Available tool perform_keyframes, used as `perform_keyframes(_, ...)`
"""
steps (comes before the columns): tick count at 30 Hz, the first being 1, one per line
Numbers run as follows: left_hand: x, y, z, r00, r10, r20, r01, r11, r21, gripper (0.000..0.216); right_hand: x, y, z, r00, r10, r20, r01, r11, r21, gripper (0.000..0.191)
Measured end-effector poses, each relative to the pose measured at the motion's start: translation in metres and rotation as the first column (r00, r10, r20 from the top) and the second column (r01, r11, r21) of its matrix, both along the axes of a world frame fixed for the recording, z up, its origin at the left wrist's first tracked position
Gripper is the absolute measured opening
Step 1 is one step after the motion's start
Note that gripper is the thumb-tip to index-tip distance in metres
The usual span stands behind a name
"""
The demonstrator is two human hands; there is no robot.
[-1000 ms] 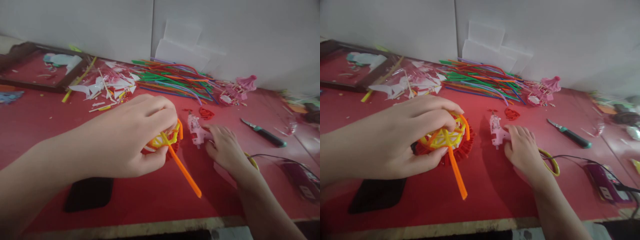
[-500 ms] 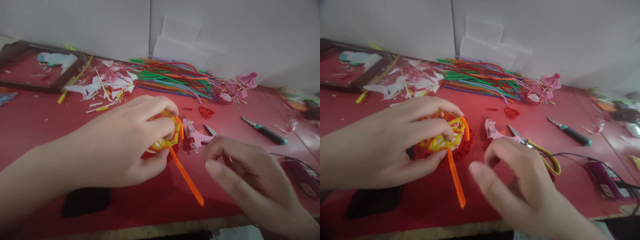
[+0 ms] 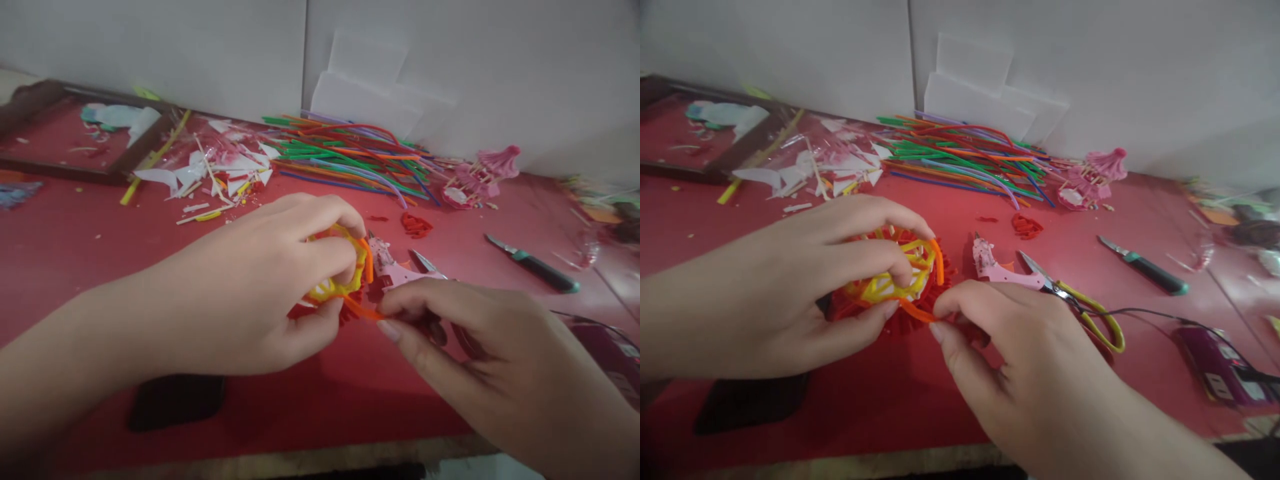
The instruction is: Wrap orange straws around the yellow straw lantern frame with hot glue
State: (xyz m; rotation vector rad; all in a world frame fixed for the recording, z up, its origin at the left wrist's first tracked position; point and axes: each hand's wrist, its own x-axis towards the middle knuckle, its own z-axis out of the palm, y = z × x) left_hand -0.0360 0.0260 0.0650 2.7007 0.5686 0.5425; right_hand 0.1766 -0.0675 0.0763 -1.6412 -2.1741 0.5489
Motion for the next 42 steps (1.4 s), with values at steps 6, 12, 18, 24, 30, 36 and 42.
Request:
perform_keyframes(6, 0.000, 0.001, -0.002, 1.000, 0.001, 0.006, -0.001, 1.000, -0.001, 0.020, -0.004, 0.002, -0.001, 1.000, -0.006, -0.025, 0.007, 0.999, 0.043, 0.016)
perform_keyframes(12, 0.001, 0.000, 0.003, 1.000, -0.031, 0.002, 0.031, 0.998, -0.063, 0.021, -0.004, 0.009, 0.003, 0.999, 0.038, -0.004, -0.037, 0.992, 0.119, 0.015)
perform_keyframes(18, 0.001, -0.001, 0.003, 1.000, -0.026, 0.001, 0.026, 0.997, -0.069, 0.019, 0.001, 0.011, 0.000, 0.999, 0.039, 0.003, -0.038, 0.982, 0.185, 0.015)
perform_keyframes(24, 0.000, -0.002, 0.004, 0.999, -0.036, -0.003, 0.036, 0.995, -0.095, 0.018, 0.005, 0.016, -0.005, 0.998, 0.031, -0.063, -0.023, 0.991, 0.131, 0.012)
perform_keyframes(30, 0.000, -0.002, 0.005, 0.999, -0.039, -0.008, 0.037, 0.992, -0.121, 0.017, 0.009, 0.019, -0.009, 0.996, 0.025, -0.090, -0.015, 0.994, 0.112, 0.012)
perform_keyframes(36, 0.000, -0.001, 0.005, 0.998, -0.062, -0.002, 0.062, 0.993, -0.104, 0.017, 0.009, 0.020, -0.010, 0.993, -0.015, -0.114, 0.025, 0.996, 0.082, 0.011)
perform_keyframes(42, 0.001, -0.002, 0.006, 0.999, -0.051, -0.002, 0.050, 0.993, -0.107, 0.019, 0.010, 0.020, -0.009, 0.991, 0.014, -0.132, -0.007, 0.998, 0.056, 0.011)
